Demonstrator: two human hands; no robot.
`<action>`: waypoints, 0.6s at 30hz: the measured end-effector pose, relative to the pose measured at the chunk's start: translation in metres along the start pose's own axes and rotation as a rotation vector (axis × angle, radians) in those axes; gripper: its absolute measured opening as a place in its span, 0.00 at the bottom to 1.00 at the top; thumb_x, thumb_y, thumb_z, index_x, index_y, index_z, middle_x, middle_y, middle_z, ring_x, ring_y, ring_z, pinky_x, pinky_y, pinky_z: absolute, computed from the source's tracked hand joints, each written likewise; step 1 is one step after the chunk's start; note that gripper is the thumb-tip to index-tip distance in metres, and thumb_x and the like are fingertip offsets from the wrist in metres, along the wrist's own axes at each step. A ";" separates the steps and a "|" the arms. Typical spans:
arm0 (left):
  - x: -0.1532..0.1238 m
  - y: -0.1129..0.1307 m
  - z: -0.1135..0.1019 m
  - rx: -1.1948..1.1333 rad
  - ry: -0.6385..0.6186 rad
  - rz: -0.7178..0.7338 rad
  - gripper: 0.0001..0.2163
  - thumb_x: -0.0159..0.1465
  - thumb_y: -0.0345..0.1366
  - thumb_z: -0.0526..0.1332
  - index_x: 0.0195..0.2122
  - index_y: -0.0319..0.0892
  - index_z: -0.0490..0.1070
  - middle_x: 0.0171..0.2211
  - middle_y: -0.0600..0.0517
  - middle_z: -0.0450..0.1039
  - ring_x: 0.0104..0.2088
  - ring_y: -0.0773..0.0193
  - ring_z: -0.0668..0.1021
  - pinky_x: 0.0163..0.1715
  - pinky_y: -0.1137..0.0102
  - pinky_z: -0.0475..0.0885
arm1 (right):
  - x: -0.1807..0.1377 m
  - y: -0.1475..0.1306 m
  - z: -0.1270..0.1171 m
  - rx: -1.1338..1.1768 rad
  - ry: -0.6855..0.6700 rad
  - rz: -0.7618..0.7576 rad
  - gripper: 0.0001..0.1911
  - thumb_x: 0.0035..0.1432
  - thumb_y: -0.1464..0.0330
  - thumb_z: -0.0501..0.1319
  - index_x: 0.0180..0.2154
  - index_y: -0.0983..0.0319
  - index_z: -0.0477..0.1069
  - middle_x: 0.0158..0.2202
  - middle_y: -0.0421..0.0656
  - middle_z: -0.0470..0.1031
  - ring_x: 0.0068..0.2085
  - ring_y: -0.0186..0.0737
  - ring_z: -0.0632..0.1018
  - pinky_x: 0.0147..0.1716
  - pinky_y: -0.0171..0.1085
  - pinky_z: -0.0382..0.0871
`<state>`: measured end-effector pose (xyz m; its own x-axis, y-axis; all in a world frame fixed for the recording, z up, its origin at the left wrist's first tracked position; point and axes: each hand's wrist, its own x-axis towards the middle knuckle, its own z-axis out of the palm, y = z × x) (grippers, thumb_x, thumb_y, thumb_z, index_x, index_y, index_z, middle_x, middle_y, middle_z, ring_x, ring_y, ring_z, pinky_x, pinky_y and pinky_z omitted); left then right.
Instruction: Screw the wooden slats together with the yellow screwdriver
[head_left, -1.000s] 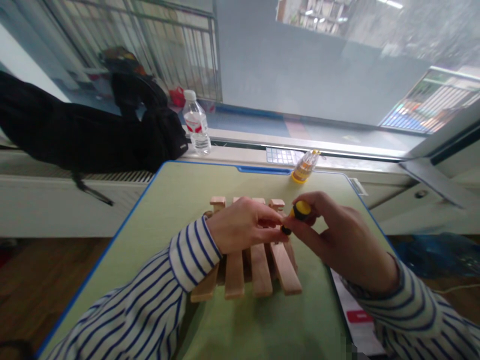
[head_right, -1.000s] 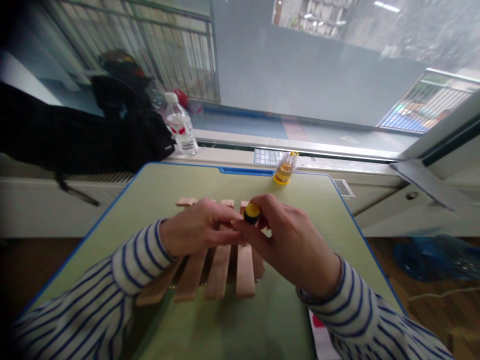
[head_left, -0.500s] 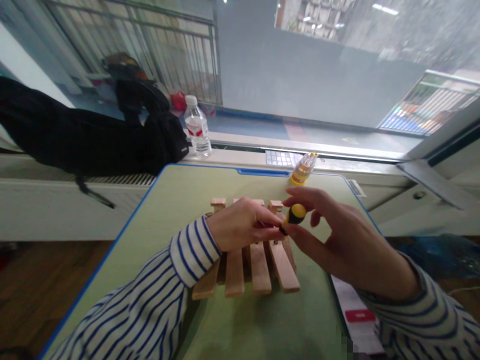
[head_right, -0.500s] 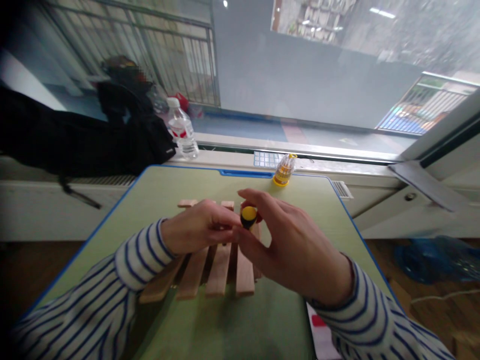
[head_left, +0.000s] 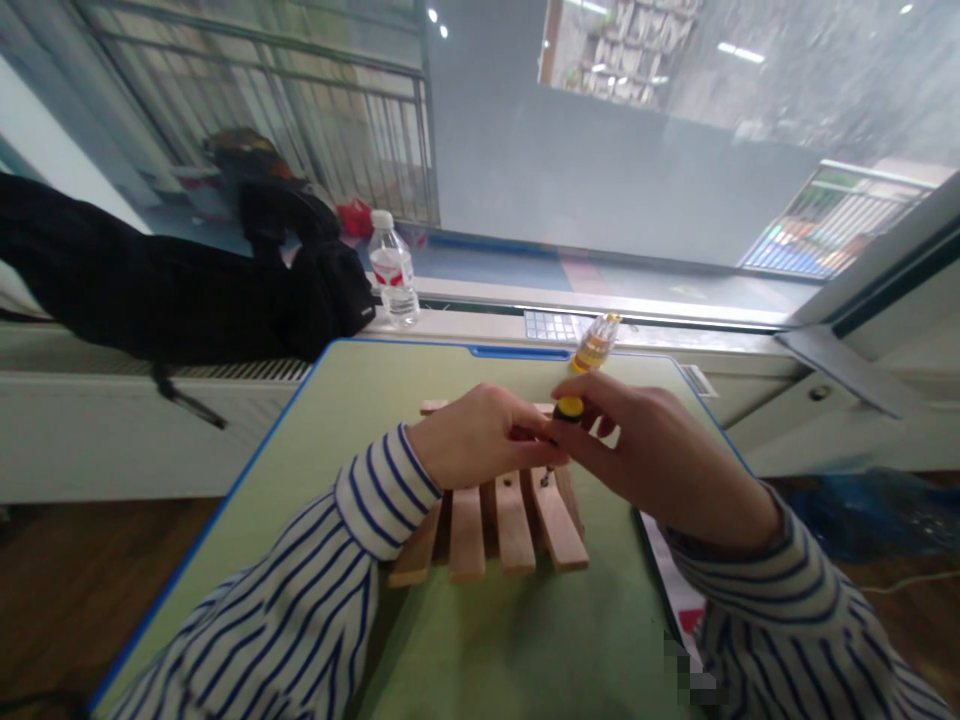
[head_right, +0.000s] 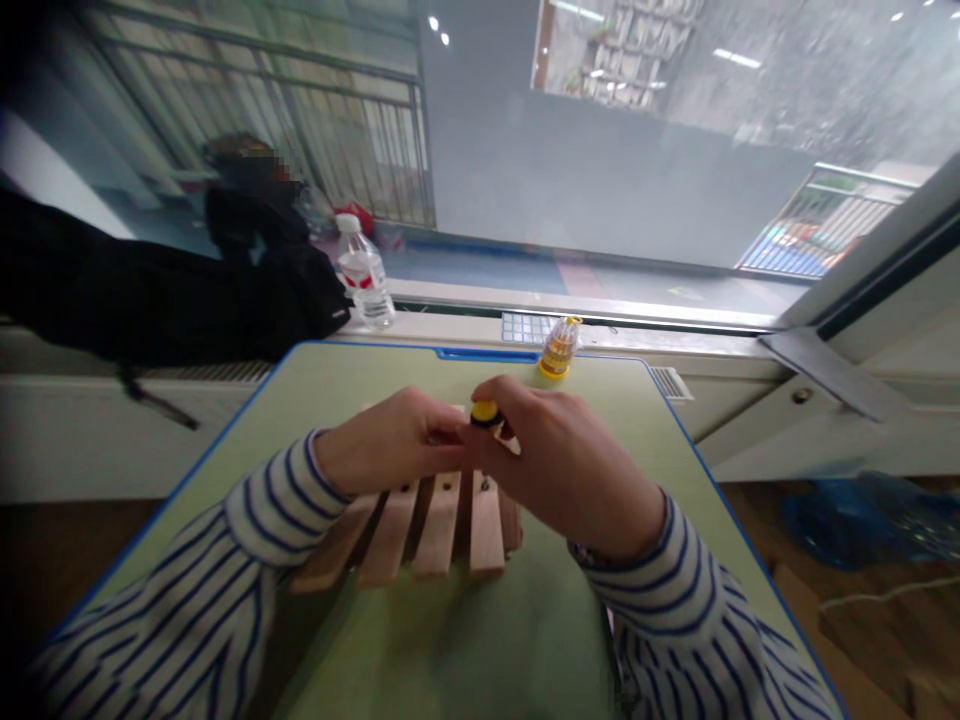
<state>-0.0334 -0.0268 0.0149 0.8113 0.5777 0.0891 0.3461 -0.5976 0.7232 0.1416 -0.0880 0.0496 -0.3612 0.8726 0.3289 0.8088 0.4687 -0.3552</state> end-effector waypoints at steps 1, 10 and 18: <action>-0.001 -0.001 0.000 0.006 0.003 -0.009 0.12 0.60 0.41 0.58 0.39 0.43 0.76 0.25 0.56 0.72 0.28 0.69 0.71 0.28 0.77 0.61 | 0.001 0.000 -0.001 -0.021 -0.013 0.004 0.09 0.57 0.63 0.56 0.38 0.60 0.68 0.26 0.38 0.72 0.26 0.31 0.72 0.24 0.31 0.60; -0.005 -0.002 -0.001 0.038 0.042 -0.014 0.15 0.59 0.45 0.57 0.32 0.39 0.76 0.20 0.57 0.67 0.23 0.72 0.66 0.23 0.78 0.57 | 0.013 -0.011 -0.013 -0.251 -0.133 0.024 0.14 0.57 0.56 0.54 0.32 0.60 0.65 0.24 0.39 0.70 0.25 0.33 0.69 0.23 0.35 0.53; -0.005 -0.001 -0.003 0.069 0.039 -0.007 0.14 0.60 0.44 0.56 0.37 0.42 0.76 0.21 0.57 0.67 0.23 0.72 0.66 0.23 0.78 0.57 | 0.005 -0.009 -0.019 -0.153 -0.200 -0.015 0.16 0.60 0.60 0.52 0.48 0.57 0.65 0.34 0.40 0.75 0.34 0.37 0.74 0.32 0.36 0.61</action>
<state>-0.0388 -0.0272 0.0163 0.7905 0.6022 0.1120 0.3840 -0.6297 0.6753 0.1416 -0.0904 0.0710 -0.4456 0.8829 0.1484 0.8582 0.4684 -0.2100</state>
